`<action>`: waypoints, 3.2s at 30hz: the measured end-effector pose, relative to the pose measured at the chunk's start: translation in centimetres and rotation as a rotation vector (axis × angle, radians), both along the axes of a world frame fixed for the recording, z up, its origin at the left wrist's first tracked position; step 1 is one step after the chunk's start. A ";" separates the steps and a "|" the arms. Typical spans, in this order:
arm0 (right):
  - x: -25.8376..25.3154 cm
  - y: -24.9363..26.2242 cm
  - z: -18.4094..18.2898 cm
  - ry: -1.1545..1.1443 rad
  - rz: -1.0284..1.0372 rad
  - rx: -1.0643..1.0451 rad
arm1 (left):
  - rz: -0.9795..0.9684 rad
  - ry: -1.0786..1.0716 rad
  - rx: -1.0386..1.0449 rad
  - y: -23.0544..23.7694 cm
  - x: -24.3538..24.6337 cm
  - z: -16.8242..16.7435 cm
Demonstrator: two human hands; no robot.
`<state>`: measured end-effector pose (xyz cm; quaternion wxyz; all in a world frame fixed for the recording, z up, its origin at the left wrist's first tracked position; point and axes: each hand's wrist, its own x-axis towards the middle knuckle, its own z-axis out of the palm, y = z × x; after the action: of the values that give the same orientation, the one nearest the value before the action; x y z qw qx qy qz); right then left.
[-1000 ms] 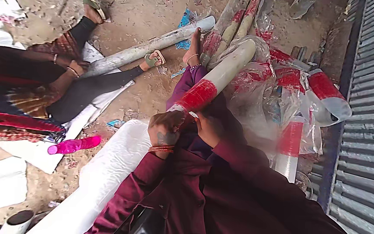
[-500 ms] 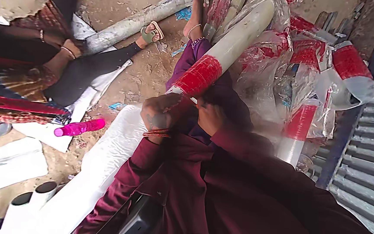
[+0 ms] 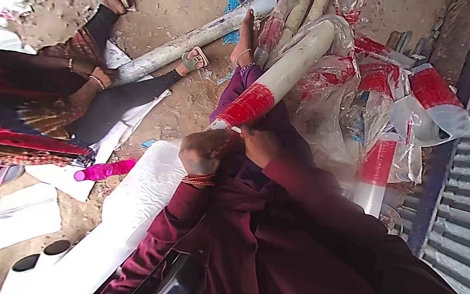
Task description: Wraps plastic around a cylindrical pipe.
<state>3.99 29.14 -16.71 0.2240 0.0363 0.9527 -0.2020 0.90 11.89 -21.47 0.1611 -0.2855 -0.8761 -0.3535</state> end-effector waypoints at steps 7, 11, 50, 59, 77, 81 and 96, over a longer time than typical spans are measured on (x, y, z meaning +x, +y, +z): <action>0.1 -0.5 0.9 -0.162 -0.012 0.075 | -0.023 0.012 0.003 -0.4 -0.1 -0.3; 1.5 -0.1 0.6 -0.197 -0.077 0.055 | -0.027 0.069 0.043 -0.2 -0.1 -0.4; -7.8 0.0 -7.0 0.719 -0.022 -0.005 | -0.220 0.180 -0.844 4.8 7.1 5.6; -7.8 -2.0 0.5 0.135 0.179 -0.120 | -0.320 0.153 -0.826 4.5 7.4 6.1; 3.3 0.3 -2.7 0.415 0.430 -1.015 | 0.432 -0.826 -0.538 -16.1 9.6 9.3; 3.8 0.1 -2.6 0.443 0.476 -0.927 | 0.382 -0.836 -0.482 -17.7 7.4 8.8; 5.0 -0.8 -4.0 0.606 0.509 -0.722 | 0.244 -0.515 -0.405 -18.4 4.2 6.0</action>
<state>8.97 28.33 -20.70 -0.0211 -0.3353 0.8232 -0.4577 5.14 -6.46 -15.47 -0.0840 -0.1061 -0.9681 -0.2109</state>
